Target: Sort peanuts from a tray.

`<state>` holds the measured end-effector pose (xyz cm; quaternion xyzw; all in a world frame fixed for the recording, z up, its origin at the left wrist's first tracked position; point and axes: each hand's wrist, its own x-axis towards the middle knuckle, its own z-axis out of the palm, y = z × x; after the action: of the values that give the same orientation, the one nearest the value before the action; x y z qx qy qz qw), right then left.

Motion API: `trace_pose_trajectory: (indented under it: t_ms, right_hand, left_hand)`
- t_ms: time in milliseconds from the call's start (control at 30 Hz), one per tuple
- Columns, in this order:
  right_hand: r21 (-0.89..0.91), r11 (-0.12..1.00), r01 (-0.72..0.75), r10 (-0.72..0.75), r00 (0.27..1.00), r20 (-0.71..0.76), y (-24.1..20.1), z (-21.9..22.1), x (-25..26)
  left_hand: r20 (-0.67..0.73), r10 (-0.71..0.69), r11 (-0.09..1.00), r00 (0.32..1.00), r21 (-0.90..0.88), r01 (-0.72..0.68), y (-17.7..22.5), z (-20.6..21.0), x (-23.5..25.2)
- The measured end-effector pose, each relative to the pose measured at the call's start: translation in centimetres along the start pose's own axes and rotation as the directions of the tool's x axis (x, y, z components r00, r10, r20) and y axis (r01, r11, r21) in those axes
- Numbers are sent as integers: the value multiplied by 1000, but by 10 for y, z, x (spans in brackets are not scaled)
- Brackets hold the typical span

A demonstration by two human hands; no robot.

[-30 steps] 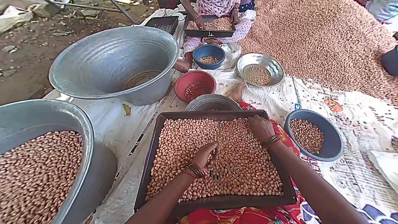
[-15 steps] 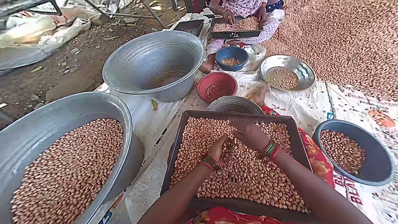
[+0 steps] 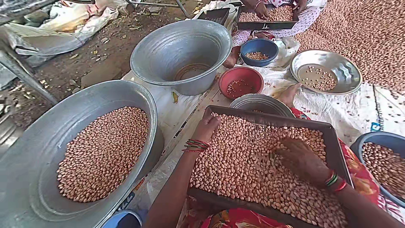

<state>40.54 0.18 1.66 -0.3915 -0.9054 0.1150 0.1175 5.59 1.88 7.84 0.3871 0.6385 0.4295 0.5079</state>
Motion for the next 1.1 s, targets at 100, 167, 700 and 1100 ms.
trace_pose_trajectory:
  t_ms: [100,167,700,1100]
  right_hand:
    - [35,996,-85,82,994,73,-10,-15,20]
    - [109,991,84,-86,996,8,-49,1,36]
    - [-77,977,-199,213,895,393,-30,-62,-19]
    - [126,921,369,-385,911,149,-114,49,71]
  left_hand:
    - [209,-99,698,973,711,-82,-1,7,0]
    - [220,-212,485,952,870,-94,-2,19,-2]
    - [37,-3,996,999,91,0,-23,31,-7]
    - [215,-84,924,973,-349,157,-27,42,-35]
